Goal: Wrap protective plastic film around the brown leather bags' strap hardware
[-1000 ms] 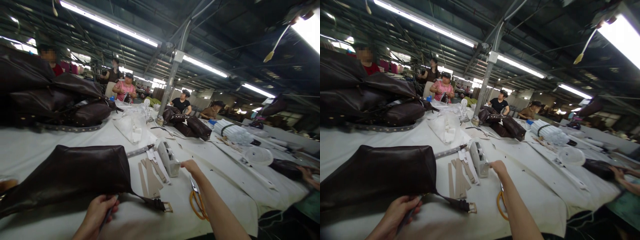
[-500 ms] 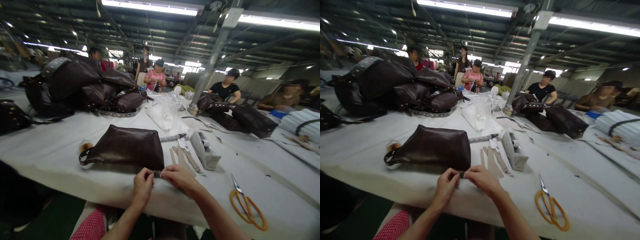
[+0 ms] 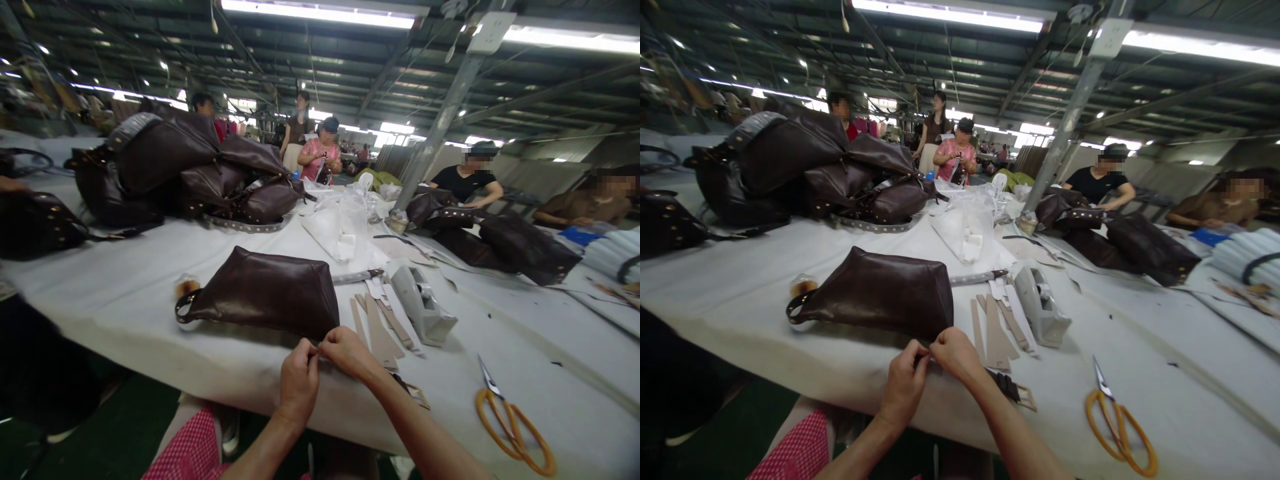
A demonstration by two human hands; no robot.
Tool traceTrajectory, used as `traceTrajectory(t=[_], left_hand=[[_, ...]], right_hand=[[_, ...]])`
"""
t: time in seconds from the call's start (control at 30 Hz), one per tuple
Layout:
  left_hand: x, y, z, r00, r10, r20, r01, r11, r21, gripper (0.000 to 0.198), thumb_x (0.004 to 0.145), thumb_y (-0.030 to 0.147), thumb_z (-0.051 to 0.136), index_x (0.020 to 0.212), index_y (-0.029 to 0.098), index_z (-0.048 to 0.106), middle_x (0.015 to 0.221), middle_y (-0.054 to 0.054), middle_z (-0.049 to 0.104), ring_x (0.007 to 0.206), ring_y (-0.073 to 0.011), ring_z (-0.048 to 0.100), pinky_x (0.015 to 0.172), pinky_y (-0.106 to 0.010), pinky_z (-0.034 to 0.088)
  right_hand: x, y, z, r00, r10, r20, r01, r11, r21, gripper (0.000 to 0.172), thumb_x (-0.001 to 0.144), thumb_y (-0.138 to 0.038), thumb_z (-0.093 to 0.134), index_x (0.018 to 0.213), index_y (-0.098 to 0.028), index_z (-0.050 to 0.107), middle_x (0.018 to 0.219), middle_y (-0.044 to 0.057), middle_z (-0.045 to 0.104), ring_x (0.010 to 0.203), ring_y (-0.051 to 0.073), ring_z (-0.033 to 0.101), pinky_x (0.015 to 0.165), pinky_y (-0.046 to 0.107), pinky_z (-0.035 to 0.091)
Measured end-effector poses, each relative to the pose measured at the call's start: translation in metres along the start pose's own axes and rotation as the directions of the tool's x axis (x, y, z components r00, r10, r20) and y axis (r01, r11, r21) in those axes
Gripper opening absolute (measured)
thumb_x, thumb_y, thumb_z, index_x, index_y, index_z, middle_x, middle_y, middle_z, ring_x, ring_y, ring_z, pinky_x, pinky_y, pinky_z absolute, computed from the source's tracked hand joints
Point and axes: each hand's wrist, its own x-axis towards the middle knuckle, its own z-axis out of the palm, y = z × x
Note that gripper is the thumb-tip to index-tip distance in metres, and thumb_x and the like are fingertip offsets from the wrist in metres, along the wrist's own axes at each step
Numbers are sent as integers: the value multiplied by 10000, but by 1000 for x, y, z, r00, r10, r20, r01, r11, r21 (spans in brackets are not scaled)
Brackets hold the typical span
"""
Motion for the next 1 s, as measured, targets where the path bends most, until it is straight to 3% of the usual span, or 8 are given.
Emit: traceTrajectory(t=[0.17, 0.33, 0.5, 0.63, 1.0], left_hand=[[-3, -3, 0, 999, 46, 25, -46, 999, -1, 139, 844, 160, 437, 900, 221, 549, 829, -59, 652, 776, -211, 611, 709, -296, 401], [3, 2, -6, 998, 43, 53, -42, 999, -21, 191, 821, 147, 457, 800, 200, 639, 809, -66, 687, 776, -207, 616, 724, -299, 412], [15, 7, -10, 980, -160, 119, 179, 970, -167, 138, 737, 184, 527, 654, 186, 637, 571, 1, 605, 585, -150, 556, 561, -244, 391], [20, 5, -7, 925, -310, 221, 375, 841, -391, 36, 650, 190, 576, 633, 166, 598, 510, 14, 578, 454, -109, 479, 425, -212, 331], [21, 3, -5, 908, -327, 260, 416, 763, -494, 81, 618, 212, 597, 661, 143, 592, 529, -1, 591, 450, -92, 488, 379, -185, 320]], right_hand=[[0, -5, 0, 999, 24, -24, -26, 998, -65, 181, 686, -217, 560, 538, -181, 657, 546, 25, 603, 600, 157, 553, 521, 257, 296], [-1, -2, 3, 999, 29, -27, -30, 999, -45, 197, 704, -215, 554, 538, -184, 655, 564, 33, 626, 611, 160, 560, 529, 260, 301], [-1, 9, 4, 997, 36, 69, -42, 995, 92, 220, 720, -247, 566, 535, -172, 658, 469, 1, 579, 455, 112, 477, 462, 235, 299], [-2, 16, 8, 991, 61, 117, -84, 976, 201, 197, 725, -223, 551, 568, -163, 655, 444, -22, 558, 361, 81, 387, 401, 223, 265], [-5, 22, 32, 992, 125, 2, -116, 918, 378, 188, 763, -210, 519, 614, -172, 627, 543, -8, 623, 482, 106, 528, 484, 210, 354]])
